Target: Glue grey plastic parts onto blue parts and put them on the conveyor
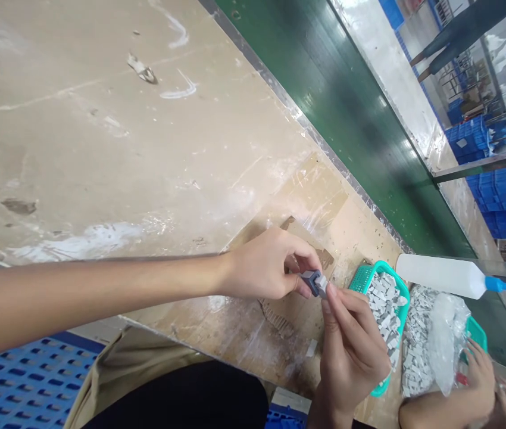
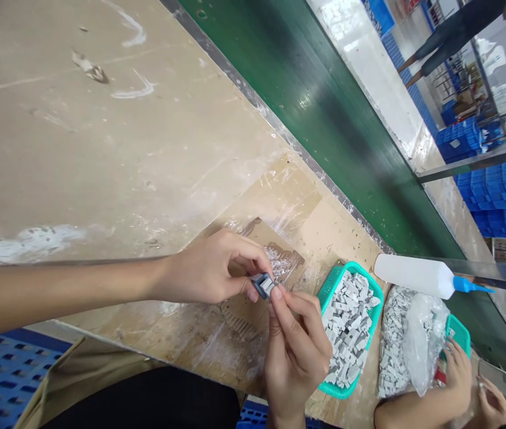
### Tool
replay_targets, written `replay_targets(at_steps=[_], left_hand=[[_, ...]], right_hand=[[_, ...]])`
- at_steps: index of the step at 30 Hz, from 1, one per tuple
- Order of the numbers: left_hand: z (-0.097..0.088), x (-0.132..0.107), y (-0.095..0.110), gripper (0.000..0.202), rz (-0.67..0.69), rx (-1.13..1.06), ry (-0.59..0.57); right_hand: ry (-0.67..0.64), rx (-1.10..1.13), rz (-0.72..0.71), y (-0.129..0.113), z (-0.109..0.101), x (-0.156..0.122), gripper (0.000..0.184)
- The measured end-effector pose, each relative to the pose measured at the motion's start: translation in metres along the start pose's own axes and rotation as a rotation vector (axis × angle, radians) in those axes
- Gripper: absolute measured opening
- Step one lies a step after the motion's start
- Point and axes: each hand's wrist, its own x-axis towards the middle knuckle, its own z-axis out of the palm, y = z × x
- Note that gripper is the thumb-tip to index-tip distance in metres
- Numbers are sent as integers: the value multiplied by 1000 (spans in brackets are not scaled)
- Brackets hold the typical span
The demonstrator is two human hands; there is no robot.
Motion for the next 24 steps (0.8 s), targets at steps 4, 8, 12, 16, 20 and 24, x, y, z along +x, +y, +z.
replay_targets(at_steps=[4, 8, 12, 16, 20, 24], left_hand=[[4, -2, -4, 15, 57, 25, 60], [6, -3, -3, 18, 162, 198, 122], [7, -6, -2, 16, 344, 423, 174], [9, -11, -3, 22, 524, 490, 248], [12, -12, -3, 20, 547, 480, 275], [13, -12, 1, 12, 376, 393, 244]], right_hand=[[-48, -12, 6, 0, -3, 4, 39], [-67, -13, 4, -1, -5, 4, 40], [-63, -7, 15, -5, -5, 4, 42], [-33, 17, 20, -6, -7, 4, 42], [-42, 30, 15, -5, -6, 5, 40], [-5, -36, -46, -5, 0, 2, 43]])
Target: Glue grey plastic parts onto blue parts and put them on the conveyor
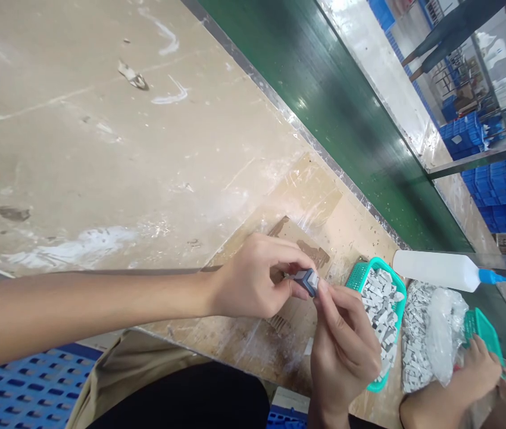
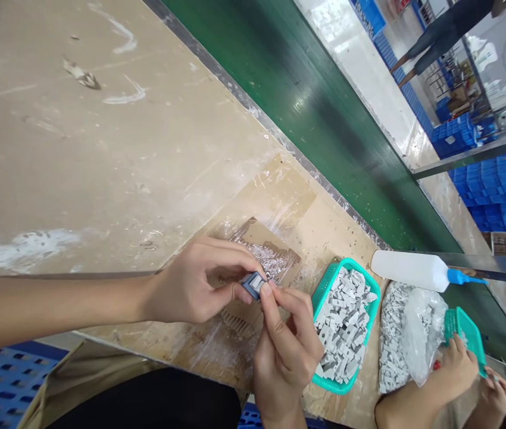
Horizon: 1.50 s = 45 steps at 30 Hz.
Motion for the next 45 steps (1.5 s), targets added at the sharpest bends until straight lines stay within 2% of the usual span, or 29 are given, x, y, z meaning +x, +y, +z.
replay_targets(at_steps=[6, 9, 11, 13, 16, 18, 21, 25, 29, 33, 37, 40, 42, 45], left_hand=[[-4, 3, -1, 10, -181, -94, -32], [-4, 8, -15, 8, -431, -320, -101], [-6, 13, -23, 20, -588, -486, -163], [-10, 17, -24, 32, -699, -661, -215], [-17, 20, -16, 39, -783, -895, -282], [-18, 20, -10, 40, -814, -979, -303], [-14, 16, -7, 40, -886, -1083, -286], [-8, 11, -6, 35, -917, -1160, -225], [-9, 9, -2, 22, -968, -1163, -168], [-10, 6, -5, 19, -1006, -1170, -171], [-9, 3, -15, 13, -1009, -1240, -235], [-9, 5, -19, 9, -994, -1302, -243], [-10, 9, -18, 19, -960, -1325, -221], [-12, 16, -13, 40, -890, -1338, -178]], right_hand=[[-31, -89, -30, -1, 10, -2, 50], [-71, -140, -3, 4, 9, 6, 46], [-151, -129, 61, 8, 5, 14, 36], [-220, -63, 118, 11, 0, 22, 31], [-264, 88, 105, 13, -3, 27, 40], [-306, 188, 87, 13, 0, 27, 46], [-320, 286, 109, 12, 7, 25, 45], [-260, 329, 127, 8, 14, 24, 38], [-245, 363, 103, 2, 15, 25, 38], [-229, 364, 88, 1, 15, 21, 39], [-223, 309, 56, 4, 13, 13, 41], [-305, 287, 79, 8, 11, 10, 48], [-340, 287, 105, 13, 9, 9, 55], [-233, 283, 131, 19, 6, 4, 55]])
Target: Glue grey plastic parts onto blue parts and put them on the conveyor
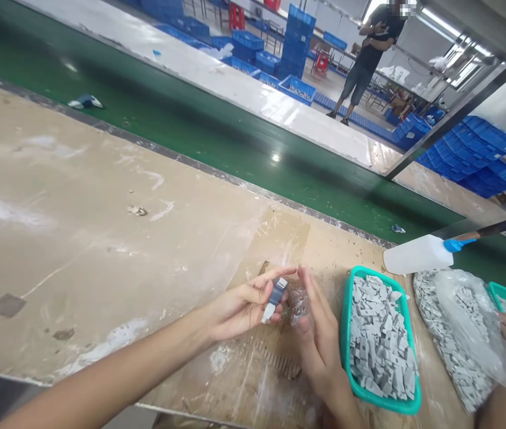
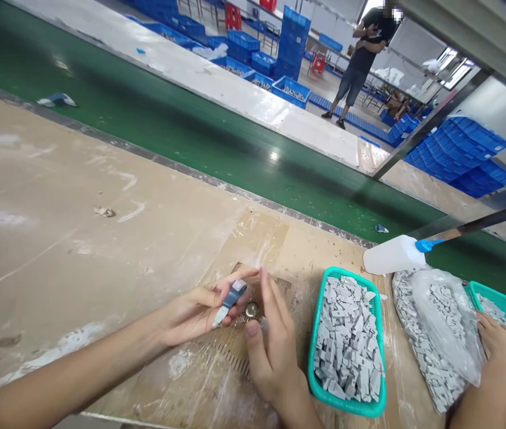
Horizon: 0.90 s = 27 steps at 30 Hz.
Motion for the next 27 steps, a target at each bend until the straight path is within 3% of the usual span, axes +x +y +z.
replay_targets(at_steps=[7, 13, 16, 19, 21, 23, 25, 27], left_hand=[[-3, -1, 11, 32, 176, 70, 147], [-1, 0, 12, 30, 175, 157, 184], [0, 0, 13, 28, 156, 187, 193], [-2, 2, 16, 30, 223, 237, 283], [-5, 5, 21, 39, 308, 281, 364], [-6, 11, 25, 43, 382, 339, 437], [-5, 16, 29, 44, 418, 410, 511], [0, 20, 33, 48, 417, 489, 608]], right_hand=[[289, 11, 36, -5, -3, -24, 42], [613, 51, 49, -6, -7, -43, 32], [778, -53, 28, 1, -30, -48, 28], [885, -246, 127, 13, -72, -48, 27], [784, -399, 314, 23, -102, -44, 31], [510, -548, 476, 34, -124, -39, 30], [283, -599, 548, 43, -133, -33, 30], [187, -588, 569, 50, -131, -29, 29]])
